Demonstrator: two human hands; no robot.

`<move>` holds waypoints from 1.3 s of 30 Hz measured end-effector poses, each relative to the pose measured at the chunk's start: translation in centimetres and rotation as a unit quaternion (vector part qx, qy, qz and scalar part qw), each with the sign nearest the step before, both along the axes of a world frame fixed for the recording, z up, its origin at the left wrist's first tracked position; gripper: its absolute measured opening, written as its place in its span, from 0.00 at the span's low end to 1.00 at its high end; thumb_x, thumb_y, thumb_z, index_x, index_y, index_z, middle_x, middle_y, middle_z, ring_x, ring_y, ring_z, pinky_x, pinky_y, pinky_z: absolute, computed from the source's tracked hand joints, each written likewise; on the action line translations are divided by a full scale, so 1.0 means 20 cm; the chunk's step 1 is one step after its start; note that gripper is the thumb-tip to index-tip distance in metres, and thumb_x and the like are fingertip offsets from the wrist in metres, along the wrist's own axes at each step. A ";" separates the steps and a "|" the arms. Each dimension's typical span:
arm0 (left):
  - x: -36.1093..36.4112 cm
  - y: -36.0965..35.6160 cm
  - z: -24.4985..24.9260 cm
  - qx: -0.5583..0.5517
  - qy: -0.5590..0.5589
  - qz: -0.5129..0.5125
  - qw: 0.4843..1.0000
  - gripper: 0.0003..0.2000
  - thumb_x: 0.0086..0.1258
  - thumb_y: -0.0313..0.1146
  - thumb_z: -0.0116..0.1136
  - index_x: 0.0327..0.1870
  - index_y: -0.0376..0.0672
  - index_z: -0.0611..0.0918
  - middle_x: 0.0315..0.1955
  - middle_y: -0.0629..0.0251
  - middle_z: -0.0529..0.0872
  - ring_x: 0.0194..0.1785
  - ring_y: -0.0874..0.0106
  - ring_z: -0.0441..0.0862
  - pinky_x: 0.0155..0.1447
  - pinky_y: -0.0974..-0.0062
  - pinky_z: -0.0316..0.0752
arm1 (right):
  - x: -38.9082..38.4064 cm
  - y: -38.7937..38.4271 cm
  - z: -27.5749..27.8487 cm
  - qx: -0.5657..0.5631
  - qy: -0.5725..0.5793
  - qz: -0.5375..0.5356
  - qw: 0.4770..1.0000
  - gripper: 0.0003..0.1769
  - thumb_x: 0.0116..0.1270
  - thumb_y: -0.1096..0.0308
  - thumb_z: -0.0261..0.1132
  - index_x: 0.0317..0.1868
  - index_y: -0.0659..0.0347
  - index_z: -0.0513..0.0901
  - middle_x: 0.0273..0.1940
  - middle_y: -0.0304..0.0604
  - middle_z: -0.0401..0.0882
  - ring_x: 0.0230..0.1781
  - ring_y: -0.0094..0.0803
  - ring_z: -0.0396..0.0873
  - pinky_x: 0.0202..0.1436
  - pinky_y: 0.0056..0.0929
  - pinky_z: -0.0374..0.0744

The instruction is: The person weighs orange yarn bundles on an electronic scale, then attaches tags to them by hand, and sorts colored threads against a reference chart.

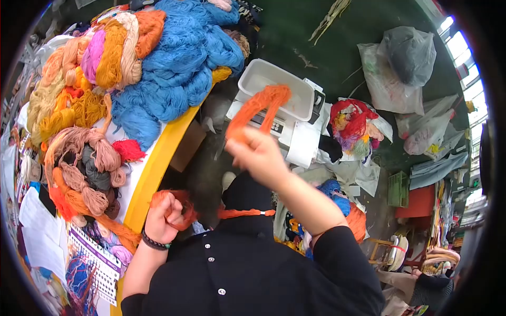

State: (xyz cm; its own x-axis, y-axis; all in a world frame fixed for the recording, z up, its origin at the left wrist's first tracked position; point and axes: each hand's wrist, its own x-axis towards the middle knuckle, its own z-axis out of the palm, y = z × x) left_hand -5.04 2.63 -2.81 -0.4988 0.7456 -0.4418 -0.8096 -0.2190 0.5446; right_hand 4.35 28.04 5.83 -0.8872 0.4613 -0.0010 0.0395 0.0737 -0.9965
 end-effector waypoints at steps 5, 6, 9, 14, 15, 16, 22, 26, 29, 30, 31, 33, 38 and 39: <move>-0.02 0.01 -0.06 0.256 0.089 -0.155 0.950 0.19 0.74 0.46 0.44 0.24 0.45 0.72 0.18 0.64 0.74 0.19 0.74 0.66 0.24 0.78 0.59 | 0.13 -0.41 0.25 -0.143 0.046 0.172 0.974 0.07 0.70 0.70 0.56 0.43 0.64 0.77 0.25 0.31 0.73 0.24 0.15 0.71 0.30 0.17 0.71; 0.00 0.01 0.02 0.183 0.130 -0.170 0.960 0.19 0.75 0.46 0.44 0.26 0.42 0.72 0.20 0.64 0.75 0.23 0.72 0.70 0.29 0.76 0.64 | 0.12 -0.45 0.23 -0.165 0.051 0.154 0.973 0.07 0.70 0.70 0.56 0.43 0.65 0.77 0.26 0.31 0.74 0.24 0.16 0.72 0.31 0.17 0.72; 0.09 0.07 0.23 0.157 0.149 -0.099 0.971 0.17 0.75 0.44 0.43 0.29 0.40 0.72 0.27 0.68 0.73 0.34 0.75 0.69 0.41 0.77 0.65 | 0.08 -0.48 0.13 -0.239 -0.020 0.127 0.963 0.09 0.71 0.69 0.57 0.42 0.66 0.79 0.31 0.37 0.81 0.28 0.18 0.76 0.33 0.17 0.75; 0.13 0.09 0.25 0.064 0.202 -0.038 0.977 0.10 0.74 0.34 0.48 0.37 0.36 0.77 0.27 0.72 0.73 0.32 0.79 0.68 0.40 0.81 0.65 | 0.07 -0.50 -0.08 -0.222 -0.053 0.098 0.969 0.09 0.70 0.67 0.58 0.41 0.65 0.80 0.29 0.36 0.82 0.27 0.17 0.78 0.32 0.16 0.76; 0.13 0.09 0.24 0.039 0.204 -0.021 0.978 0.09 0.73 0.33 0.50 0.39 0.35 0.78 0.26 0.72 0.74 0.32 0.80 0.68 0.39 0.82 0.65 | 0.07 -0.50 -0.08 -0.233 -0.068 0.094 0.966 0.08 0.69 0.67 0.59 0.38 0.64 0.79 0.29 0.32 0.79 0.26 0.15 0.74 0.30 0.15 0.74; 0.14 0.09 0.24 0.046 0.190 -0.001 0.981 0.08 0.71 0.31 0.52 0.40 0.34 0.79 0.26 0.74 0.74 0.30 0.81 0.68 0.36 0.82 0.66 | 0.08 -0.51 -0.07 -0.233 -0.068 0.093 0.966 0.08 0.69 0.67 0.59 0.38 0.64 0.79 0.29 0.32 0.79 0.26 0.15 0.74 0.30 0.15 0.74; 0.15 0.06 0.24 0.003 0.167 0.026 0.986 0.09 0.71 0.30 0.52 0.39 0.33 0.81 0.27 0.71 0.80 0.30 0.81 0.73 0.37 0.82 0.69 | 0.09 -0.55 -0.08 -0.209 -0.089 0.094 0.969 0.08 0.69 0.67 0.58 0.39 0.64 0.80 0.29 0.31 0.78 0.24 0.14 0.72 0.26 0.14 0.72; 0.15 0.06 0.19 0.032 0.161 0.044 0.986 0.09 0.70 0.29 0.53 0.41 0.32 0.81 0.30 0.68 0.83 0.31 0.80 0.76 0.38 0.82 0.71 | 0.09 -0.58 -0.10 -0.281 -0.063 0.067 0.955 0.09 0.70 0.67 0.57 0.39 0.64 0.80 0.29 0.31 0.79 0.21 0.14 0.69 0.24 0.15 0.69; 0.16 0.06 0.19 0.040 0.144 0.045 0.988 0.09 0.70 0.28 0.53 0.41 0.31 0.81 0.32 0.67 0.83 0.33 0.79 0.77 0.39 0.81 0.72 | 0.09 -0.59 -0.11 -0.305 -0.044 0.059 0.950 0.09 0.70 0.68 0.57 0.40 0.64 0.80 0.29 0.31 0.79 0.21 0.14 0.68 0.23 0.15 0.68; 0.16 0.06 0.19 0.038 0.141 0.047 0.988 0.09 0.70 0.28 0.53 0.41 0.32 0.81 0.31 0.67 0.83 0.32 0.79 0.76 0.38 0.81 0.72 | 0.09 -0.59 -0.11 -0.309 -0.030 0.057 0.949 0.08 0.70 0.68 0.56 0.40 0.64 0.80 0.30 0.32 0.79 0.21 0.14 0.68 0.23 0.15 0.68; 0.16 0.06 0.19 0.035 0.138 0.048 0.989 0.08 0.70 0.29 0.53 0.41 0.33 0.81 0.30 0.68 0.82 0.32 0.79 0.76 0.37 0.81 0.71 | 0.09 -0.59 -0.12 -0.311 -0.030 0.056 0.948 0.08 0.70 0.68 0.56 0.40 0.64 0.80 0.30 0.32 0.79 0.21 0.14 0.68 0.23 0.15 0.68; 0.16 0.05 0.18 0.027 0.145 0.054 0.988 0.08 0.70 0.29 0.53 0.41 0.33 0.81 0.29 0.68 0.82 0.31 0.80 0.75 0.37 0.81 0.71 | 0.09 -0.60 -0.14 -0.324 -0.028 0.052 0.944 0.09 0.70 0.69 0.56 0.41 0.64 0.79 0.30 0.33 0.79 0.21 0.14 0.68 0.24 0.14 0.68; 0.17 0.06 0.17 0.037 0.150 0.055 0.986 0.08 0.69 0.29 0.54 0.40 0.33 0.81 0.27 0.69 0.80 0.29 0.79 0.73 0.35 0.80 0.70 | 0.10 -0.61 -0.15 -0.275 -0.036 0.055 0.959 0.09 0.71 0.68 0.55 0.42 0.64 0.79 0.31 0.33 0.80 0.22 0.14 0.69 0.26 0.13 0.68; 0.17 0.06 0.20 0.047 0.165 0.048 0.984 0.08 0.69 0.29 0.54 0.40 0.33 0.81 0.27 0.69 0.80 0.29 0.78 0.74 0.36 0.79 0.71 | 0.10 -0.61 -0.15 -0.257 -0.043 0.057 0.964 0.09 0.71 0.68 0.55 0.42 0.64 0.79 0.31 0.33 0.80 0.22 0.14 0.69 0.27 0.12 0.69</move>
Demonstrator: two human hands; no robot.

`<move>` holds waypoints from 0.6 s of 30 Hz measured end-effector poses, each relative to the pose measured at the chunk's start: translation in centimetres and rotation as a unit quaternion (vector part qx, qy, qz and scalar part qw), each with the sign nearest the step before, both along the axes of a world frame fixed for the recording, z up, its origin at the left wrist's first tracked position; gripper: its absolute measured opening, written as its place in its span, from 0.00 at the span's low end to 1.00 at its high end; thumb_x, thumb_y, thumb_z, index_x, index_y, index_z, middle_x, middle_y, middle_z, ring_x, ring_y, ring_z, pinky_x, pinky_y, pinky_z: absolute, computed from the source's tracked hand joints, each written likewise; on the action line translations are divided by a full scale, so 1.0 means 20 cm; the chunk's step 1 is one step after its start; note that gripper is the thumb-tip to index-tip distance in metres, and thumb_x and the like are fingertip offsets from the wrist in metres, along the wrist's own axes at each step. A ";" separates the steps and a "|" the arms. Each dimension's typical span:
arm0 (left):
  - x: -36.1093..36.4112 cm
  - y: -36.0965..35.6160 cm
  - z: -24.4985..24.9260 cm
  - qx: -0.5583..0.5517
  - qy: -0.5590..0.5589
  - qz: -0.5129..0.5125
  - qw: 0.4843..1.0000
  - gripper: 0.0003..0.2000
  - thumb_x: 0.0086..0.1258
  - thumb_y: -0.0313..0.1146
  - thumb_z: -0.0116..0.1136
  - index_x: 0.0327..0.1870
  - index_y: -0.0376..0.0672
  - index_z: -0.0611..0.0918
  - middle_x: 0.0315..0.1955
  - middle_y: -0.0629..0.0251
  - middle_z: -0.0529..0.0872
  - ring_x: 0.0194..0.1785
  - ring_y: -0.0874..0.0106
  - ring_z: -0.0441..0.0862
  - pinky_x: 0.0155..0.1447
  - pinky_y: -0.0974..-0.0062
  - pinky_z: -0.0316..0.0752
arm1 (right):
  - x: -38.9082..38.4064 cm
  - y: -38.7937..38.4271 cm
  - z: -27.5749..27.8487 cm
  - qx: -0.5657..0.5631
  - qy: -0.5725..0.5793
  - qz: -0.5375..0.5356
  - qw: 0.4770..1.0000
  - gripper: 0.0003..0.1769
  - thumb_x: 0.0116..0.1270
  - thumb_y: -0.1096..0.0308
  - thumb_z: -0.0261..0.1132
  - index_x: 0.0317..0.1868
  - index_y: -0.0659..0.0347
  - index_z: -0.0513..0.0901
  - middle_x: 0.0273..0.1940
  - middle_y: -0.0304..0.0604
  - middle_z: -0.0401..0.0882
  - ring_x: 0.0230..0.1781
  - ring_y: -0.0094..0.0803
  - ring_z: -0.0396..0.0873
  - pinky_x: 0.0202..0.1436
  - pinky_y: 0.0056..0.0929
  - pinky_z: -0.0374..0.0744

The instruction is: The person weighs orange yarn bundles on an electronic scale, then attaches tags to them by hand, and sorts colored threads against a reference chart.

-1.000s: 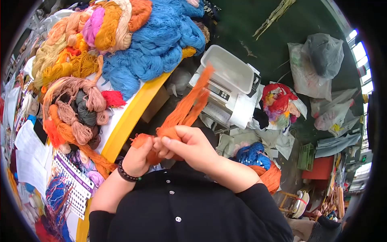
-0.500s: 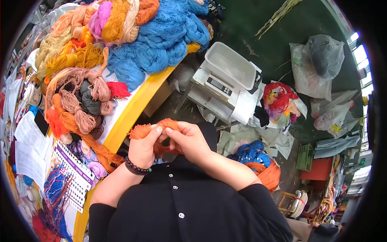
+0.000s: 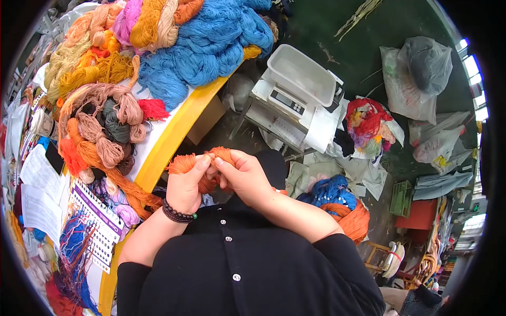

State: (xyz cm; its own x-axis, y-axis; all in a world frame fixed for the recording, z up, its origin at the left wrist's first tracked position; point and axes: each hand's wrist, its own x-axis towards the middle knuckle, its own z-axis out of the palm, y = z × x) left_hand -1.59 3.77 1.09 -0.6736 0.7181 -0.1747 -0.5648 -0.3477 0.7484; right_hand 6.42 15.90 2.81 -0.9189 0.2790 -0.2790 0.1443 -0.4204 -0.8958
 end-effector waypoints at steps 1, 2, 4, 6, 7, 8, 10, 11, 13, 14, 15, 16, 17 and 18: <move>0.00 0.00 0.02 0.008 0.016 -0.007 1.000 0.08 0.69 0.28 0.54 0.40 0.32 0.81 0.28 0.68 0.80 0.29 0.78 0.74 0.37 0.78 0.71 | 0.00 0.00 0.00 0.000 0.000 0.000 1.000 0.09 0.71 0.68 0.55 0.42 0.64 0.79 0.31 0.33 0.80 0.22 0.14 0.69 0.27 0.12 0.69; 0.01 0.00 0.03 0.008 0.015 -0.008 1.000 0.08 0.69 0.28 0.54 0.40 0.32 0.81 0.28 0.68 0.80 0.29 0.78 0.74 0.37 0.78 0.71 | 0.01 0.00 0.01 0.010 0.001 0.002 1.000 0.09 0.71 0.68 0.56 0.43 0.64 0.79 0.32 0.33 0.80 0.24 0.14 0.71 0.29 0.13 0.70; 0.02 0.00 0.04 -0.022 0.007 -0.007 1.000 0.09 0.69 0.29 0.54 0.41 0.32 0.81 0.29 0.67 0.81 0.31 0.75 0.77 0.41 0.76 0.74 | 0.02 0.00 0.03 0.020 0.003 0.004 1.000 0.09 0.70 0.67 0.56 0.43 0.63 0.79 0.33 0.33 0.80 0.26 0.15 0.72 0.31 0.14 0.72; 0.01 -0.01 0.05 -0.046 0.069 0.024 0.996 0.08 0.69 0.28 0.53 0.40 0.31 0.81 0.29 0.64 0.82 0.32 0.73 0.79 0.45 0.73 0.76 | 0.06 0.06 0.06 -0.036 0.010 -0.004 0.999 0.09 0.70 0.67 0.56 0.43 0.63 0.78 0.33 0.34 0.80 0.31 0.18 0.75 0.36 0.17 0.74; -0.03 -0.04 0.06 -0.022 0.062 0.003 0.998 0.07 0.69 0.28 0.52 0.40 0.34 0.79 0.30 0.63 0.82 0.34 0.70 0.81 0.48 0.72 0.77 | 0.11 0.12 0.02 -0.017 0.066 -0.035 0.997 0.09 0.70 0.66 0.56 0.43 0.63 0.77 0.32 0.37 0.80 0.33 0.22 0.76 0.39 0.20 0.75; -0.04 -0.08 0.13 0.027 -0.030 0.009 0.999 0.05 0.68 0.27 0.51 0.40 0.37 0.78 0.29 0.64 0.81 0.31 0.73 0.79 0.43 0.74 0.77 | 0.17 0.21 0.04 -0.014 0.078 -0.059 0.995 0.08 0.69 0.66 0.57 0.41 0.63 0.76 0.31 0.38 0.78 0.32 0.25 0.77 0.39 0.22 0.76; -0.19 -0.22 0.16 0.122 -0.122 -0.044 0.984 0.03 0.69 0.29 0.51 0.39 0.43 0.75 0.26 0.69 0.77 0.20 0.82 0.70 0.25 0.82 0.69 | 0.34 0.43 0.09 -0.024 0.038 -0.124 0.991 0.05 0.67 0.67 0.58 0.36 0.60 0.74 0.26 0.37 0.74 0.23 0.22 0.72 0.25 0.20 0.72; -0.26 -0.29 0.19 0.093 -0.131 0.014 0.987 0.02 0.70 0.29 0.49 0.38 0.44 0.75 0.25 0.72 0.76 0.16 0.86 0.61 0.18 0.84 0.58 | 0.45 0.56 0.08 -0.020 0.040 -0.162 0.986 0.04 0.66 0.68 0.59 0.36 0.58 0.74 0.24 0.34 0.71 0.17 0.17 0.65 0.18 0.14 0.63; -0.45 -0.48 0.16 0.188 -0.116 0.035 0.975 0.08 0.74 0.32 0.44 0.40 0.41 0.76 0.32 0.71 0.80 0.16 0.86 0.60 0.20 0.87 0.57 | 0.64 0.78 0.10 0.076 0.018 -0.261 0.962 0.04 0.65 0.67 0.59 0.33 0.55 0.74 0.20 0.27 0.66 0.14 0.13 0.57 0.15 0.13 0.53; -0.54 -0.58 0.15 0.222 -0.123 0.042 0.966 0.11 0.75 0.34 0.43 0.44 0.38 0.76 0.38 0.69 0.82 0.17 0.86 0.60 0.21 0.87 0.57 | 0.74 0.88 0.12 0.107 -0.030 -0.311 0.944 0.05 0.66 0.67 0.59 0.32 0.54 0.73 0.20 0.27 0.65 0.14 0.13 0.56 0.14 0.13 0.53; -0.67 -0.74 0.09 0.206 -0.072 0.073 0.973 0.12 0.75 0.33 0.42 0.49 0.36 0.76 0.42 0.65 0.83 0.17 0.86 0.60 0.22 0.86 0.57 | 0.85 0.97 0.14 0.114 -0.031 -0.324 0.939 0.05 0.66 0.67 0.59 0.32 0.54 0.74 0.20 0.27 0.65 0.14 0.13 0.56 0.14 0.13 0.53; -0.77 -0.87 0.07 0.244 -0.095 0.078 0.962 0.12 0.75 0.33 0.42 0.49 0.35 0.76 0.44 0.63 0.83 0.17 0.85 0.60 0.22 0.86 0.57 | 0.95 1.04 0.17 0.119 -0.065 -0.359 0.923 0.05 0.66 0.65 0.59 0.32 0.54 0.74 0.19 0.27 0.65 0.13 0.13 0.56 0.14 0.14 0.53; -0.88 -1.00 0.07 0.247 -0.109 0.113 0.956 0.13 0.75 0.32 0.42 0.50 0.34 0.76 0.44 0.62 0.83 0.18 0.85 0.61 0.22 0.86 0.57 | 1.07 1.12 0.17 0.123 -0.085 -0.380 0.913 0.05 0.67 0.64 0.59 0.33 0.54 0.74 0.19 0.27 0.66 0.13 0.13 0.56 0.14 0.14 0.53; -0.93 -1.09 0.10 0.251 -0.132 0.174 0.943 0.13 0.75 0.32 0.43 0.51 0.34 0.76 0.38 0.64 0.83 0.17 0.84 0.61 0.23 0.86 0.57 | 1.19 1.21 0.16 0.133 -0.096 -0.418 0.894 0.04 0.66 0.65 0.58 0.34 0.54 0.75 0.20 0.27 0.66 0.13 0.13 0.56 0.13 0.14 0.53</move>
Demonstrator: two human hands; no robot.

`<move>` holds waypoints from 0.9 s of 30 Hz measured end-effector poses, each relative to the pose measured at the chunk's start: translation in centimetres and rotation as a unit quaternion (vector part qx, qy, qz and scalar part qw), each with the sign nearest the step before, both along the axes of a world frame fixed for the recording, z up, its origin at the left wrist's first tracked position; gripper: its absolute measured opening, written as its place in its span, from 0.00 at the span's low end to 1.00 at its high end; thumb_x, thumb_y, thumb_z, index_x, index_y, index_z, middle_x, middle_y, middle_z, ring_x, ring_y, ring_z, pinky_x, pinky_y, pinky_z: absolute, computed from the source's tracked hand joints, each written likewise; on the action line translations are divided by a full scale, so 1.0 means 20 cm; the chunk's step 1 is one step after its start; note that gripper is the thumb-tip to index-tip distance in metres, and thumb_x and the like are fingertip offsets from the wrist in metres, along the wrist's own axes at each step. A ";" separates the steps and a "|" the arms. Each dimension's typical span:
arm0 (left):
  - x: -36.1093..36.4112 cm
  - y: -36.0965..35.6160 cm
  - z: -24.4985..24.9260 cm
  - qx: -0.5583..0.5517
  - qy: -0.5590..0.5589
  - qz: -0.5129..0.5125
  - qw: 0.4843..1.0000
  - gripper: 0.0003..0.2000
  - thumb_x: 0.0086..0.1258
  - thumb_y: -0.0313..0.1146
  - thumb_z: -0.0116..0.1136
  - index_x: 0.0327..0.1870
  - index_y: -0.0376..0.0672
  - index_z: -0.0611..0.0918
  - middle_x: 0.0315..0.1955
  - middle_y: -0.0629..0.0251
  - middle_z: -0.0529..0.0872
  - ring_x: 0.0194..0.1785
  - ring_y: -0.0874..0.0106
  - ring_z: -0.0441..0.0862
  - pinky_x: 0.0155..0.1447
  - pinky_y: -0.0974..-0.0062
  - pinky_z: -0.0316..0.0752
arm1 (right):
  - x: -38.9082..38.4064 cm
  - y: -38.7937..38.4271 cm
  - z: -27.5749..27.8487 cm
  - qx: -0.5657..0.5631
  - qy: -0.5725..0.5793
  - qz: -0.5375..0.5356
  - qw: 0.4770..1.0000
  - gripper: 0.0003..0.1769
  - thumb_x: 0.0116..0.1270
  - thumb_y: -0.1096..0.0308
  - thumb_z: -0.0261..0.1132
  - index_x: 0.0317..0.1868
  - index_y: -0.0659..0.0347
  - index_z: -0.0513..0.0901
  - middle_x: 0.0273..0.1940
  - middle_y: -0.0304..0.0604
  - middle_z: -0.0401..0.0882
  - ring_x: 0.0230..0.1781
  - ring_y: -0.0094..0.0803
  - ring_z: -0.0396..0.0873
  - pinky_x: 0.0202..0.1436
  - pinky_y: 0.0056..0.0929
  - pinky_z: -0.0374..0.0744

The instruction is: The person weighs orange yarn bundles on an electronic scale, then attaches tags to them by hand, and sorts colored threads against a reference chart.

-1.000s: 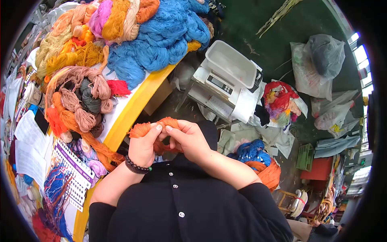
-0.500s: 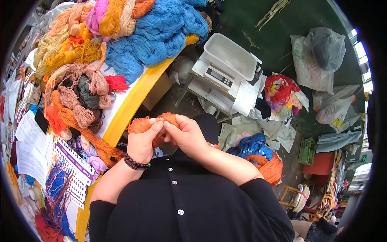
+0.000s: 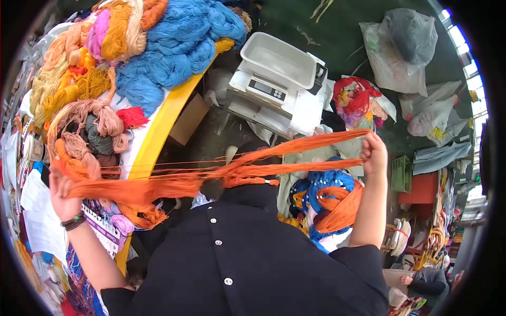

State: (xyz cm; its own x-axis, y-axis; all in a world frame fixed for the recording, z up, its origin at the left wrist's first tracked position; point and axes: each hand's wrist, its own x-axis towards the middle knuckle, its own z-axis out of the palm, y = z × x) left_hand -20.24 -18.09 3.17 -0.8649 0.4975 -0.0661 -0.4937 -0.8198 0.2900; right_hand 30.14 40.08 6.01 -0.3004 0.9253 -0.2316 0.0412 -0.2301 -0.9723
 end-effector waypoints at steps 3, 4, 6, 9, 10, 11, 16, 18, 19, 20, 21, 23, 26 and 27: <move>-0.34 -0.45 -0.08 0.020 -0.019 0.079 0.997 0.13 0.73 0.28 0.44 0.53 0.34 0.75 0.28 0.69 0.80 0.17 0.83 0.60 0.23 0.85 0.58 | 0.28 0.19 0.03 0.106 -0.097 -0.095 0.985 0.03 0.66 0.68 0.59 0.36 0.56 0.78 0.20 0.26 0.68 0.12 0.12 0.57 0.13 0.14 0.52; -0.45 -0.62 -0.13 0.021 -0.007 0.114 0.993 0.12 0.72 0.28 0.44 0.51 0.33 0.76 0.28 0.69 0.80 0.17 0.82 0.60 0.23 0.85 0.58 | 0.37 0.24 0.03 0.145 -0.111 -0.122 0.976 0.04 0.66 0.70 0.58 0.38 0.59 0.79 0.21 0.27 0.68 0.16 0.12 0.60 0.16 0.14 0.56; -0.49 -0.67 -0.10 0.019 -0.012 0.180 0.983 0.10 0.71 0.27 0.45 0.48 0.33 0.76 0.28 0.69 0.81 0.16 0.82 0.60 0.22 0.85 0.57 | 0.40 0.25 0.09 0.196 -0.122 -0.141 0.963 0.05 0.67 0.72 0.58 0.40 0.61 0.80 0.24 0.27 0.69 0.21 0.13 0.64 0.23 0.14 0.61; -0.47 -0.55 -0.08 0.040 0.075 0.118 0.989 0.09 0.70 0.28 0.50 0.46 0.32 0.76 0.31 0.69 0.82 0.16 0.84 0.59 0.20 0.86 0.55 | 0.30 0.14 0.17 0.174 -0.036 -0.078 0.981 0.05 0.66 0.69 0.61 0.39 0.61 0.80 0.23 0.24 0.68 0.19 0.12 0.60 0.21 0.14 0.56; -0.42 -0.43 -0.07 0.066 0.122 0.055 0.989 0.12 0.70 0.29 0.51 0.49 0.31 0.75 0.32 0.69 0.82 0.16 0.85 0.58 0.20 0.86 0.55 | 0.23 0.07 0.24 0.139 -0.020 -0.013 0.990 0.05 0.66 0.68 0.61 0.39 0.61 0.79 0.22 0.24 0.67 0.18 0.11 0.59 0.20 0.14 0.54; -0.20 -0.15 0.10 0.026 0.098 0.053 0.993 0.17 0.70 0.29 0.52 0.57 0.30 0.71 0.33 0.69 0.82 0.16 0.85 0.58 0.20 0.86 0.55 | 0.17 0.03 0.25 0.170 -0.010 0.041 0.985 0.05 0.68 0.69 0.59 0.41 0.60 0.78 0.20 0.25 0.65 0.14 0.11 0.55 0.17 0.14 0.51; 0.22 0.48 0.26 -0.087 0.210 -0.107 0.968 0.16 0.78 0.35 0.39 0.56 0.35 0.72 0.33 0.70 0.82 0.15 0.86 0.58 0.19 0.87 0.56 | -0.13 -0.17 0.52 0.263 0.050 0.129 0.955 0.09 0.71 0.67 0.56 0.43 0.63 0.77 0.18 0.25 0.61 0.14 0.11 0.52 0.17 0.16 0.49; 0.37 0.63 0.25 -0.137 0.194 -0.126 0.963 0.12 0.78 0.38 0.38 0.47 0.42 0.75 0.28 0.75 0.78 0.15 0.88 0.58 0.17 0.88 0.54 | -0.21 -0.16 0.65 0.287 0.083 0.128 0.946 0.13 0.73 0.63 0.52 0.43 0.64 0.76 0.17 0.25 0.58 0.15 0.13 0.52 0.19 0.17 0.49; 0.45 0.70 0.23 -0.179 0.174 -0.118 0.961 0.11 0.78 0.38 0.39 0.45 0.43 0.74 0.26 0.77 0.76 0.14 0.89 0.57 0.16 0.88 0.53 | -0.26 -0.16 0.73 0.295 0.093 0.106 0.945 0.13 0.74 0.62 0.50 0.41 0.63 0.75 0.17 0.25 0.57 0.15 0.14 0.51 0.19 0.17 0.49; 0.54 0.78 0.23 -0.205 0.171 -0.127 0.955 0.10 0.78 0.38 0.40 0.43 0.45 0.73 0.25 0.77 0.75 0.14 0.88 0.57 0.17 0.88 0.53 | -0.31 -0.13 0.79 0.315 0.107 0.096 0.938 0.13 0.74 0.62 0.49 0.39 0.62 0.74 0.17 0.25 0.57 0.15 0.14 0.51 0.19 0.17 0.50; 0.60 0.83 0.21 -0.223 0.168 -0.156 0.947 0.09 0.78 0.38 0.40 0.42 0.46 0.73 0.24 0.76 0.75 0.13 0.88 0.57 0.17 0.88 0.52 | -0.32 -0.07 0.85 0.307 0.141 0.116 0.934 0.12 0.73 0.63 0.51 0.41 0.63 0.75 0.18 0.25 0.57 0.15 0.14 0.52 0.19 0.17 0.50; 0.69 0.92 0.15 -0.235 0.116 -0.195 0.945 0.10 0.77 0.39 0.42 0.40 0.46 0.74 0.23 0.75 0.76 0.13 0.86 0.57 0.17 0.86 0.53 | -0.38 0.03 0.96 0.309 0.183 0.134 0.924 0.10 0.72 0.65 0.52 0.41 0.63 0.75 0.17 0.25 0.56 0.16 0.14 0.51 0.19 0.16 0.50; 0.79 1.00 0.02 -0.267 0.074 -0.217 0.936 0.09 0.75 0.37 0.45 0.39 0.44 0.76 0.23 0.70 0.78 0.14 0.84 0.58 0.18 0.85 0.53 | -0.49 0.16 1.13 0.304 0.229 0.140 0.914 0.08 0.73 0.66 0.53 0.37 0.60 0.74 0.18 0.25 0.55 0.16 0.13 0.51 0.18 0.15 0.51; 0.80 1.01 -0.03 -0.279 0.069 -0.231 0.930 0.08 0.75 0.37 0.46 0.39 0.44 0.76 0.23 0.69 0.79 0.14 0.84 0.59 0.19 0.85 0.54 | -0.54 0.20 1.18 0.300 0.232 0.112 0.918 0.08 0.73 0.67 0.52 0.37 0.60 0.74 0.18 0.25 0.54 0.16 0.13 0.50 0.18 0.15 0.51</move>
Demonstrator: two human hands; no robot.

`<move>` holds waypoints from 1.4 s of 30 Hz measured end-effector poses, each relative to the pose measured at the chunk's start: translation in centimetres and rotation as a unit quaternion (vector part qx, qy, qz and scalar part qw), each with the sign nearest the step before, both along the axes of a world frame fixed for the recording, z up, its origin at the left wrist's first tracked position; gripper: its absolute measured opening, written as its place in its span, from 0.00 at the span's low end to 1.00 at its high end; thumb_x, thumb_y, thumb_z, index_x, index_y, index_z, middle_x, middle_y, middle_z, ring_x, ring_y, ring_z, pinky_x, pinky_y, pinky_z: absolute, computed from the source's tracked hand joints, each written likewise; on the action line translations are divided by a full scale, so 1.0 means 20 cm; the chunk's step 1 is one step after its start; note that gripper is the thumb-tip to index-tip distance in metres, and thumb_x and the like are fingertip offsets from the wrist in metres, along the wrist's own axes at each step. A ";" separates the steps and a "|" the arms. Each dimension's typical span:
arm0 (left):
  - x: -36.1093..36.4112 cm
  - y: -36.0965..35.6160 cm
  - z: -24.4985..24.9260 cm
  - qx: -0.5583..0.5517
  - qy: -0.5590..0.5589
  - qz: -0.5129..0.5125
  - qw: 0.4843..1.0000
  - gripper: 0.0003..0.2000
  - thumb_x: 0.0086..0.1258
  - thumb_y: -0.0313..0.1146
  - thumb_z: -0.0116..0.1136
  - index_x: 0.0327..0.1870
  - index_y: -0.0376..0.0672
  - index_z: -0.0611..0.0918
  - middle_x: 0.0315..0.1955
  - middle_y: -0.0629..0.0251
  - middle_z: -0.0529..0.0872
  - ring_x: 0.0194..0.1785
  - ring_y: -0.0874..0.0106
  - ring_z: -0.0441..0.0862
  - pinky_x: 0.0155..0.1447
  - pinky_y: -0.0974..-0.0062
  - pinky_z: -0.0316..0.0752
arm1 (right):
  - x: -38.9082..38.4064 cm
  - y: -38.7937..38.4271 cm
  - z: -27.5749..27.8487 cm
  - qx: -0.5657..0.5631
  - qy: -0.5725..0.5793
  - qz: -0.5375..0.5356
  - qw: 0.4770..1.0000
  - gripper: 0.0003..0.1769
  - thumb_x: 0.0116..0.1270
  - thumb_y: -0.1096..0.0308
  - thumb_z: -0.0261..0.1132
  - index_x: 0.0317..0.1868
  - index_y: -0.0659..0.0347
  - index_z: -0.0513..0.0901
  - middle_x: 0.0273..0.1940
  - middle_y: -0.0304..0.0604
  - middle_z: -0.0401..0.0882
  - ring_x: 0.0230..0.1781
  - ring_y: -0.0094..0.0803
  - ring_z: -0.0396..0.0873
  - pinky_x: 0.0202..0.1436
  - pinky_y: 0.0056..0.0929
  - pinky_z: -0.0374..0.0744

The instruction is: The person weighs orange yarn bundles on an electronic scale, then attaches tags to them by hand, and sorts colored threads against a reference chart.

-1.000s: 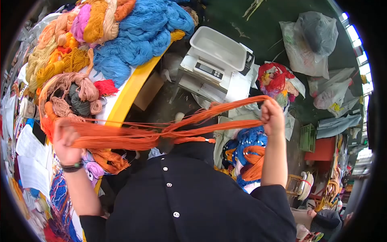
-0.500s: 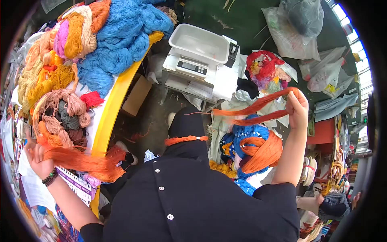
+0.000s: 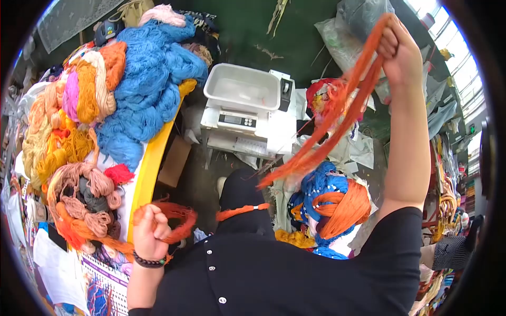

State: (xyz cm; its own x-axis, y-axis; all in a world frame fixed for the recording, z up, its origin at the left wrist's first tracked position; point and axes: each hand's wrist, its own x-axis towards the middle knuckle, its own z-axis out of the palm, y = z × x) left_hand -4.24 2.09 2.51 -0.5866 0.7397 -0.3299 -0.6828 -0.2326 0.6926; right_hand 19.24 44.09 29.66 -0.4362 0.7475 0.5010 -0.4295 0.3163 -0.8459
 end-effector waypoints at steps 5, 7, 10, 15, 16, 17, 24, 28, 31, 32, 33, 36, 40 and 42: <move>0.00 0.01 -0.20 -0.027 -0.067 -0.001 0.997 0.08 0.74 0.38 0.48 0.38 0.45 0.77 0.27 0.69 0.82 0.16 0.84 0.61 0.21 0.86 0.57 | -0.29 0.04 0.22 0.019 0.026 -0.046 0.998 0.10 0.73 0.65 0.50 0.30 0.53 0.71 0.16 0.25 0.59 0.13 0.13 0.53 0.15 0.14 0.53; 0.00 0.01 -0.26 -0.033 -0.081 0.005 0.996 0.08 0.74 0.38 0.48 0.38 0.45 0.77 0.27 0.69 0.83 0.16 0.84 0.62 0.21 0.85 0.58 | -0.38 0.18 0.31 0.018 0.036 -0.021 0.999 0.10 0.72 0.66 0.50 0.30 0.54 0.70 0.16 0.25 0.60 0.12 0.14 0.55 0.14 0.15 0.54; -0.01 0.00 -0.31 -0.042 -0.117 0.014 0.992 0.08 0.74 0.37 0.48 0.38 0.44 0.78 0.27 0.69 0.82 0.17 0.84 0.63 0.23 0.85 0.59 | -0.54 0.19 0.44 0.044 0.068 -0.015 0.997 0.10 0.72 0.67 0.50 0.30 0.53 0.70 0.16 0.26 0.61 0.12 0.14 0.56 0.13 0.14 0.54; -0.03 0.00 -0.37 -0.057 -0.142 0.037 0.987 0.09 0.73 0.38 0.50 0.38 0.44 0.78 0.26 0.69 0.82 0.17 0.83 0.63 0.23 0.84 0.59 | -0.71 0.10 0.39 0.097 0.101 -0.022 0.990 0.09 0.71 0.66 0.53 0.30 0.52 0.71 0.16 0.25 0.62 0.11 0.14 0.55 0.12 0.14 0.53; -0.04 -0.01 -0.38 -0.062 -0.148 0.046 0.986 0.09 0.73 0.38 0.50 0.38 0.44 0.78 0.26 0.69 0.82 0.17 0.83 0.63 0.23 0.84 0.59 | -0.74 0.12 0.32 0.061 0.086 -0.015 0.994 0.10 0.71 0.65 0.54 0.29 0.51 0.72 0.16 0.25 0.63 0.11 0.13 0.56 0.12 0.13 0.54; -0.04 -0.01 -0.39 -0.062 -0.149 0.048 0.986 0.09 0.73 0.38 0.50 0.38 0.44 0.78 0.26 0.69 0.82 0.17 0.83 0.63 0.23 0.84 0.59 | -0.76 0.16 0.24 0.025 0.072 -0.010 0.997 0.10 0.70 0.64 0.56 0.28 0.51 0.72 0.16 0.25 0.63 0.11 0.13 0.57 0.12 0.12 0.54; -0.06 0.00 -0.40 -0.077 -0.143 0.061 0.985 0.08 0.73 0.37 0.50 0.37 0.42 0.77 0.26 0.68 0.82 0.18 0.82 0.65 0.24 0.83 0.61 | -1.05 0.63 -0.75 0.080 -0.226 0.020 0.971 0.08 0.65 0.65 0.55 0.36 0.59 0.78 0.27 0.35 0.77 0.30 0.25 0.74 0.31 0.27 0.72; -0.06 0.01 -0.42 -0.083 -0.150 0.068 0.983 0.09 0.74 0.37 0.49 0.37 0.43 0.77 0.27 0.68 0.82 0.18 0.81 0.65 0.24 0.83 0.61 | -1.02 0.39 -1.22 0.389 -0.511 -0.170 0.747 0.12 0.61 0.67 0.53 0.39 0.58 0.82 0.37 0.49 0.81 0.43 0.47 0.79 0.43 0.44 0.77; -0.06 -0.01 -0.44 -0.076 -0.154 0.065 0.983 0.09 0.74 0.38 0.48 0.38 0.43 0.77 0.27 0.67 0.82 0.18 0.81 0.65 0.24 0.83 0.62 | -0.89 0.15 -1.56 0.489 -0.557 -0.174 0.648 0.08 0.56 0.67 0.58 0.34 0.59 0.81 0.46 0.50 0.78 0.54 0.46 0.73 0.56 0.48 0.68; -0.07 0.00 -0.44 -0.074 -0.158 0.071 0.982 0.09 0.74 0.38 0.48 0.38 0.43 0.77 0.27 0.67 0.82 0.18 0.81 0.65 0.24 0.83 0.62 | -0.86 0.12 -1.71 0.548 -0.490 -0.206 0.646 0.08 0.57 0.65 0.61 0.34 0.59 0.79 0.51 0.50 0.76 0.57 0.46 0.70 0.59 0.49 0.66; -0.07 0.00 -0.42 -0.087 -0.151 0.072 0.982 0.09 0.74 0.38 0.48 0.39 0.44 0.77 0.27 0.68 0.82 0.19 0.82 0.65 0.25 0.83 0.62 | -0.84 0.08 -1.78 0.552 -0.466 -0.213 0.658 0.10 0.55 0.65 0.63 0.36 0.60 0.78 0.52 0.49 0.74 0.58 0.45 0.68 0.60 0.49 0.64; -0.06 0.01 -0.42 -0.096 -0.153 0.068 0.981 0.09 0.74 0.38 0.49 0.39 0.44 0.77 0.27 0.68 0.82 0.19 0.82 0.66 0.25 0.82 0.62 | -0.77 -0.12 -1.72 0.511 -0.453 -0.229 0.694 0.19 0.51 0.64 0.68 0.42 0.61 0.77 0.55 0.50 0.71 0.57 0.46 0.68 0.59 0.48 0.64; -0.05 0.01 -0.44 -0.097 -0.160 0.068 0.980 0.09 0.74 0.39 0.49 0.39 0.45 0.77 0.27 0.68 0.83 0.19 0.82 0.66 0.25 0.82 0.62 | -0.68 -0.42 -1.41 0.358 -0.463 -0.117 0.803 0.19 0.56 0.63 0.67 0.46 0.63 0.78 0.38 0.47 0.80 0.42 0.46 0.78 0.48 0.41 0.74; -0.04 0.00 -0.46 -0.090 -0.170 0.063 0.979 0.09 0.74 0.39 0.48 0.39 0.45 0.77 0.27 0.68 0.84 0.19 0.82 0.66 0.25 0.82 0.62 | -0.60 -0.69 -1.15 0.259 -0.310 0.044 0.914 0.12 0.59 0.67 0.64 0.43 0.62 0.81 0.37 0.46 0.81 0.39 0.45 0.79 0.43 0.39 0.75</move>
